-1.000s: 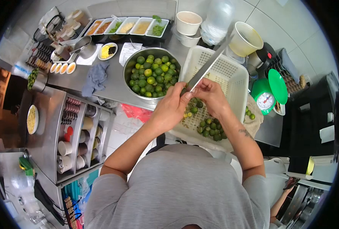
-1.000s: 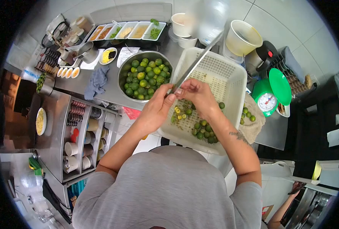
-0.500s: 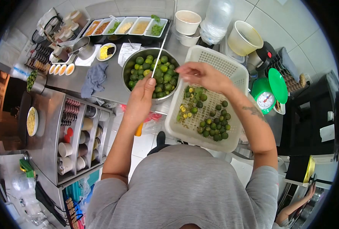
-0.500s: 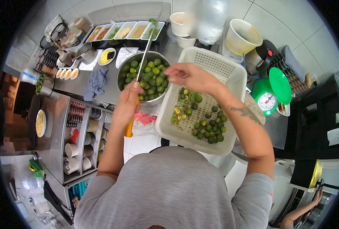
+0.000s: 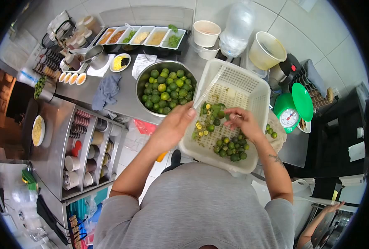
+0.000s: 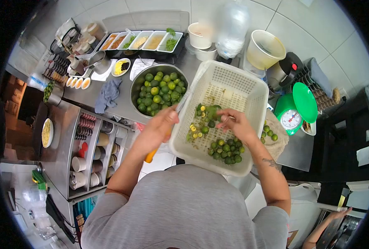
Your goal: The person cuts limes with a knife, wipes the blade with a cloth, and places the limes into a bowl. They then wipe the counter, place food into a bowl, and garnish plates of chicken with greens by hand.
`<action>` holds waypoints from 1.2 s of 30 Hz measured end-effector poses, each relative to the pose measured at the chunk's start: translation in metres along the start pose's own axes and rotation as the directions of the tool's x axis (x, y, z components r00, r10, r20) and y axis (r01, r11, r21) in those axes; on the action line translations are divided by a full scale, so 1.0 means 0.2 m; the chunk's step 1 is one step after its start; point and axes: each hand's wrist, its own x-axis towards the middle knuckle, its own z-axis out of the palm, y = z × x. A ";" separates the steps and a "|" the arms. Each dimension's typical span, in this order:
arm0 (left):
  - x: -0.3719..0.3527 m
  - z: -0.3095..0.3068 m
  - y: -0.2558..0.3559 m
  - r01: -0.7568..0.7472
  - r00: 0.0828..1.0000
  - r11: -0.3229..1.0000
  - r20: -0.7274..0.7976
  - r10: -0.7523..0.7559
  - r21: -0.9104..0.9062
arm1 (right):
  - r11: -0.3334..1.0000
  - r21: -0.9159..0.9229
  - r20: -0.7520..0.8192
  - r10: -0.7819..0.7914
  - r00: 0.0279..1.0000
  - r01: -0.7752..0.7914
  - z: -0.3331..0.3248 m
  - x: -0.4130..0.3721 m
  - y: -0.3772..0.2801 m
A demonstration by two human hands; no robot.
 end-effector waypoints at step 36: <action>-0.02 0.11 -0.02 0.097 0.971 0.984 0.233 -0.061 -0.146 | 0.873 0.477 0.083 -0.159 0.984 0.101 0.22 -0.07 -0.11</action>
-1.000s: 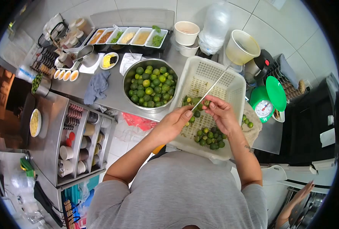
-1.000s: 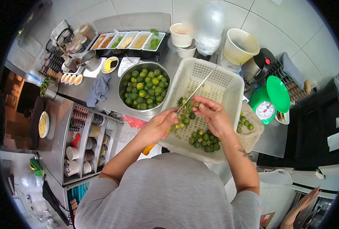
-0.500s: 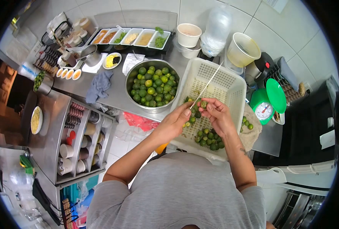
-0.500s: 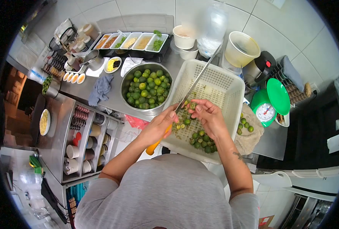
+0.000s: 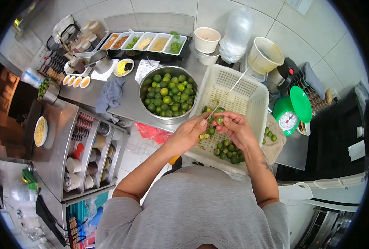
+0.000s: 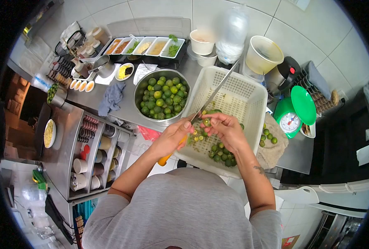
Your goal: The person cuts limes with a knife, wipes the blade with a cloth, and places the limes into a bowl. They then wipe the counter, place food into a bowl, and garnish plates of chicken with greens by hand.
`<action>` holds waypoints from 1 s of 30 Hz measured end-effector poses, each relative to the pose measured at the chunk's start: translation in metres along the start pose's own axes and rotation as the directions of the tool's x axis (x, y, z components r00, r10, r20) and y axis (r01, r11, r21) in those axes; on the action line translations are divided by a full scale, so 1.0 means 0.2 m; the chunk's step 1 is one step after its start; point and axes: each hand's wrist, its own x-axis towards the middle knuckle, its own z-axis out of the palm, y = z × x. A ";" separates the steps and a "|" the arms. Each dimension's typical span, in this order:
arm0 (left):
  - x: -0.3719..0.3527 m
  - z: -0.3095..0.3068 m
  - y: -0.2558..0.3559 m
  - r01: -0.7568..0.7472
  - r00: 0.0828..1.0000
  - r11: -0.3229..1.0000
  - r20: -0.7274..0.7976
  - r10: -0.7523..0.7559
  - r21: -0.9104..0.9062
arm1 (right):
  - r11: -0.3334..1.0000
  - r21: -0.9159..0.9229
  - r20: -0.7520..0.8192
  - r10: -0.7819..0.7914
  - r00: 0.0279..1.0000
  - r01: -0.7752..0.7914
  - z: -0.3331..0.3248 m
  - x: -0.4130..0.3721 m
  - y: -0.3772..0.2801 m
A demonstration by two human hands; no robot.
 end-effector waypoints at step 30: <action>0.06 0.01 -0.01 0.006 0.979 0.960 -0.197 0.051 0.279 | 0.997 -0.065 -0.054 -0.045 0.998 0.041 0.08 0.12 0.07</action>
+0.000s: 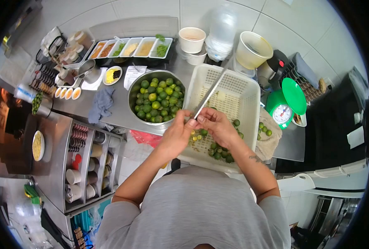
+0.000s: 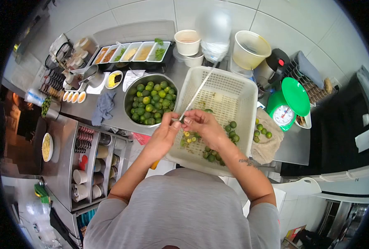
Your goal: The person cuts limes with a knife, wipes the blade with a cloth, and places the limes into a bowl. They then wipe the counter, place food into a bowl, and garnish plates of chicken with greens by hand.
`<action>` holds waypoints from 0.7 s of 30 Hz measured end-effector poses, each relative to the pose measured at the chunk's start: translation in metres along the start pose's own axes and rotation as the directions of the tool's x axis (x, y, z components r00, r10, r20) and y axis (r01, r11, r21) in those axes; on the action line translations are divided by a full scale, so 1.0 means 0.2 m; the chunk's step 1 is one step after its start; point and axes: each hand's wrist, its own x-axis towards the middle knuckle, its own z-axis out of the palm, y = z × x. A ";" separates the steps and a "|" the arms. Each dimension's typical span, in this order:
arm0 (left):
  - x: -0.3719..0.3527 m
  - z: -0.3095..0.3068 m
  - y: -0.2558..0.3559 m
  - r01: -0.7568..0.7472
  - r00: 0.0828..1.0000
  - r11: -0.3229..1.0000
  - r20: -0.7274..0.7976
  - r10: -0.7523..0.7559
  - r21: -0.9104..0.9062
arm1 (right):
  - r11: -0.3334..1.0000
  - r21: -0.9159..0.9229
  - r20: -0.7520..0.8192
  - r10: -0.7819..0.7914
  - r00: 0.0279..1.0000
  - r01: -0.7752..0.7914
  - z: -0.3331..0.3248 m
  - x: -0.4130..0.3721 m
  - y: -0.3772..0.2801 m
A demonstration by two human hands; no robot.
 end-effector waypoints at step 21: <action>-0.05 -0.03 0.00 -0.001 0.999 0.909 0.030 0.015 -0.418 | 0.988 0.151 0.028 -0.022 0.999 0.017 -0.39 -0.10 -0.21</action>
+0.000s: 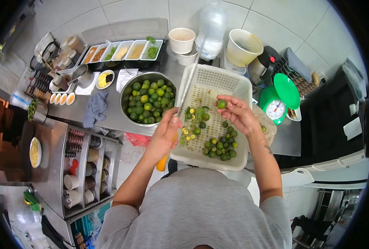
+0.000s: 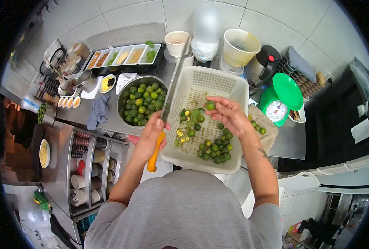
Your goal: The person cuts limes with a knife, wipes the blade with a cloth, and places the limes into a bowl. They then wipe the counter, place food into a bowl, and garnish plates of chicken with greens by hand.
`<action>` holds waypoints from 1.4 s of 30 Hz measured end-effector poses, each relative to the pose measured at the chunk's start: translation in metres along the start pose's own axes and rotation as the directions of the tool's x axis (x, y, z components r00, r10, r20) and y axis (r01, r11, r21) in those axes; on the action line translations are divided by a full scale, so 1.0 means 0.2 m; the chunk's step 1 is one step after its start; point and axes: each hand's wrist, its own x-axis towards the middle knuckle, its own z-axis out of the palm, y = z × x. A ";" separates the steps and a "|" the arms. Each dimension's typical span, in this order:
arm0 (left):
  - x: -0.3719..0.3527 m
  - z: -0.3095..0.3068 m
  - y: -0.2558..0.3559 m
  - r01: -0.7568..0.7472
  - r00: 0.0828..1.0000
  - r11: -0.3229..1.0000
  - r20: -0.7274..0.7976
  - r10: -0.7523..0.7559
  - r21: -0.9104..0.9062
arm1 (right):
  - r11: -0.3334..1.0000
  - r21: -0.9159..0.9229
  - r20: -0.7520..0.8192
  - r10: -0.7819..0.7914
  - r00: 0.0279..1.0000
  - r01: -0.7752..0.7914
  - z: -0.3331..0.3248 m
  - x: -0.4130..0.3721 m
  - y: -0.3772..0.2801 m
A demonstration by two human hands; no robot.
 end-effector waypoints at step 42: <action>0.00 0.18 -0.03 -0.164 0.982 0.783 0.172 0.074 0.599 | 0.921 -0.283 -0.376 -0.362 0.853 0.267 0.17 0.03 0.19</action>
